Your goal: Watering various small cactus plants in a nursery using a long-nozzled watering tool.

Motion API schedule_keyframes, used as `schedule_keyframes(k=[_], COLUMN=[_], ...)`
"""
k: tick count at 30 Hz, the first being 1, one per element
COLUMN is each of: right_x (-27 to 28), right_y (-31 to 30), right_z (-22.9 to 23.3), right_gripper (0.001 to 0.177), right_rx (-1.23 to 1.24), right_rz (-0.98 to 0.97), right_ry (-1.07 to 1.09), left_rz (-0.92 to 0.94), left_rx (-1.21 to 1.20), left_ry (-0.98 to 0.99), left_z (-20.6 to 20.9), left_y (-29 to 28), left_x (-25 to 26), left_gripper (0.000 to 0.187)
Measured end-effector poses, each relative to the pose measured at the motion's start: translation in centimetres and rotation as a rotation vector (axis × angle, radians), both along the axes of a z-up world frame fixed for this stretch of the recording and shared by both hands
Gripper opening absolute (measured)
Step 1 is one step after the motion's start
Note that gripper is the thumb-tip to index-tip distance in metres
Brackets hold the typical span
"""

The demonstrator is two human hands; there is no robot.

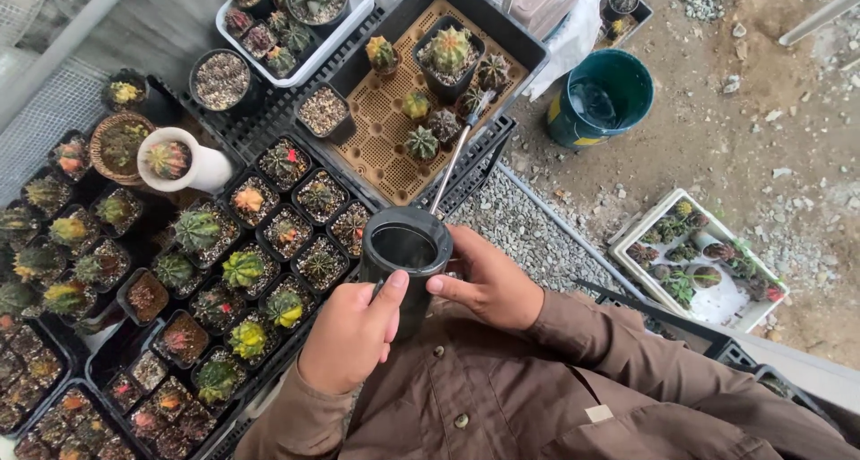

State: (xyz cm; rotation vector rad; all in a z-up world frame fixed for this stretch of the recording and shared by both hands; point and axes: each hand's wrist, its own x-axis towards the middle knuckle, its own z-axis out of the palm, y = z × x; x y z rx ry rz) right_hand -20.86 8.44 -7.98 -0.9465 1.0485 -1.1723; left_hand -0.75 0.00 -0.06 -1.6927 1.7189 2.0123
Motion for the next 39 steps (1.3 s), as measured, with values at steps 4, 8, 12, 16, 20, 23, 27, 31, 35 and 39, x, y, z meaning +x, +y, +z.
schedule_keyframes(k=[4, 8, 12, 16, 20, 23, 27, 31, 35, 39], right_x=[1.3, 2.6, 3.6, 4.0, 3.9, 3.7, 3.3, 2.9, 2.1, 1.8], right_y=[0.1, 0.1, 0.0, 0.1, -0.1, -0.1, -0.2, -0.5, -1.4, -3.1], right_z=[0.4, 0.1, -0.4, -0.5, 0.0, 0.1, 0.0, -0.2, 0.5, 1.1], right_gripper=[0.064, 0.064, 0.063, 0.063, 0.062, 0.063, 0.065, 0.064, 0.064, 0.064], right_rx=[0.011, 0.017, 0.018, 0.021, -0.021, 0.0, 0.025, 0.008, 0.011, 0.038], right_rz=[-0.007, -0.025, -0.052, -0.081, -0.142, -0.176, -0.204, -0.181, -0.082, 0.106], right_ry=[-0.083, -0.045, -0.102, -0.148, -0.137, -0.134, -0.128, -0.142, 0.019, 0.128], left_rz=[-0.001, -0.003, -0.023, -0.033, -0.047, -0.062, -0.078, -0.068, 0.006, 0.112], left_rx=[-0.012, 0.002, -0.029, -0.027, -0.032, -0.034, -0.024, -0.031, 0.005, 0.007], left_ry=[0.029, 0.032, 0.05, 0.061, 0.065, 0.076, 0.055, 0.048, -0.029, -0.086], left_z=[-0.2, -0.3, -0.6, -0.5, -0.7, -0.7, -0.6, -0.5, -0.2, 0.1], left_y=[0.1, 0.0, -0.3, -0.7, -1.1, -1.4, -1.9, -1.9, -1.6, -0.8], left_x=[1.1, 2.2, 2.7, 2.6, 2.1, 1.6, 0.9, 0.9, 1.7, 2.9], left_gripper=[0.064, 0.064, 0.064, 0.064, 0.063, 0.063, 0.064, 0.063, 0.062, 0.063])
